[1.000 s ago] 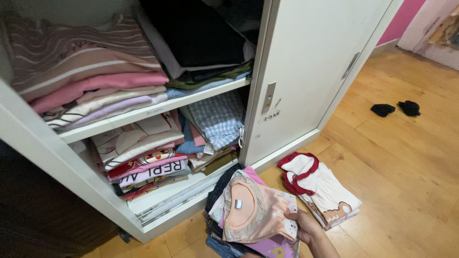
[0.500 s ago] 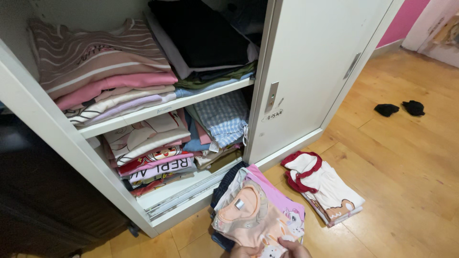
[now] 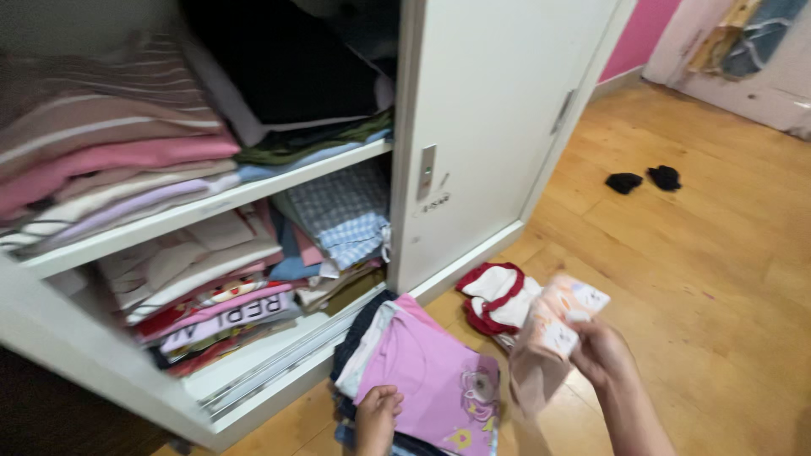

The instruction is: The person organizes clothes by folding and stacking them inside a white wardrobe. They handle various garments including shirts, pants, and patterned items, placing them neatly on shelves.

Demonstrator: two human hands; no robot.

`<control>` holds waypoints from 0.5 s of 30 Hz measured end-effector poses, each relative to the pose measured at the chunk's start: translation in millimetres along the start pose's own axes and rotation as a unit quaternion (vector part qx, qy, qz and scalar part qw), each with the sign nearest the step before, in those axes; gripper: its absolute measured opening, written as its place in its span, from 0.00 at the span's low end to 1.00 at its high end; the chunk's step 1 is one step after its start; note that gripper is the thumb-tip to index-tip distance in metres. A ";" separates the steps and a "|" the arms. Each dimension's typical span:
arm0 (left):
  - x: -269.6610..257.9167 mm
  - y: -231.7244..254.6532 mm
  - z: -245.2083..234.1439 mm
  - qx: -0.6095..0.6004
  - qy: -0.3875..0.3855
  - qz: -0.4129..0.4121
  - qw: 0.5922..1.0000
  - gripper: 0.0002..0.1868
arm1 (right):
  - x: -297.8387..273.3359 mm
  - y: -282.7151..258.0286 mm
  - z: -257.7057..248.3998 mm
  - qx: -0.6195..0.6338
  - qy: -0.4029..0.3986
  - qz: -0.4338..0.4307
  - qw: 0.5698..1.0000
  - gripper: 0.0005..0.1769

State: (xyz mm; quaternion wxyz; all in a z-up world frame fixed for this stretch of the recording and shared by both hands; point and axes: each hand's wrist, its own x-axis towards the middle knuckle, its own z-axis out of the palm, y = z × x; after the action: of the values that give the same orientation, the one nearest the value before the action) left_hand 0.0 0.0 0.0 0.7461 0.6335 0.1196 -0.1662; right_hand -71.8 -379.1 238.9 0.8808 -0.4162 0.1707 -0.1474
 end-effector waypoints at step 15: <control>52.9 -14.2 17.7 0.242 0.048 0.113 0.963 0.12 | 94.8 76.0 -182.3 -0.050 0.190 0.117 0.973 0.19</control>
State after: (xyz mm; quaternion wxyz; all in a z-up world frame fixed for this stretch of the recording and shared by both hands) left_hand 42.2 -24.6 -30.5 0.5783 0.8115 0.0389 -0.0744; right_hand -55.0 -495.3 54.0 0.8212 -0.4015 0.3899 -0.1113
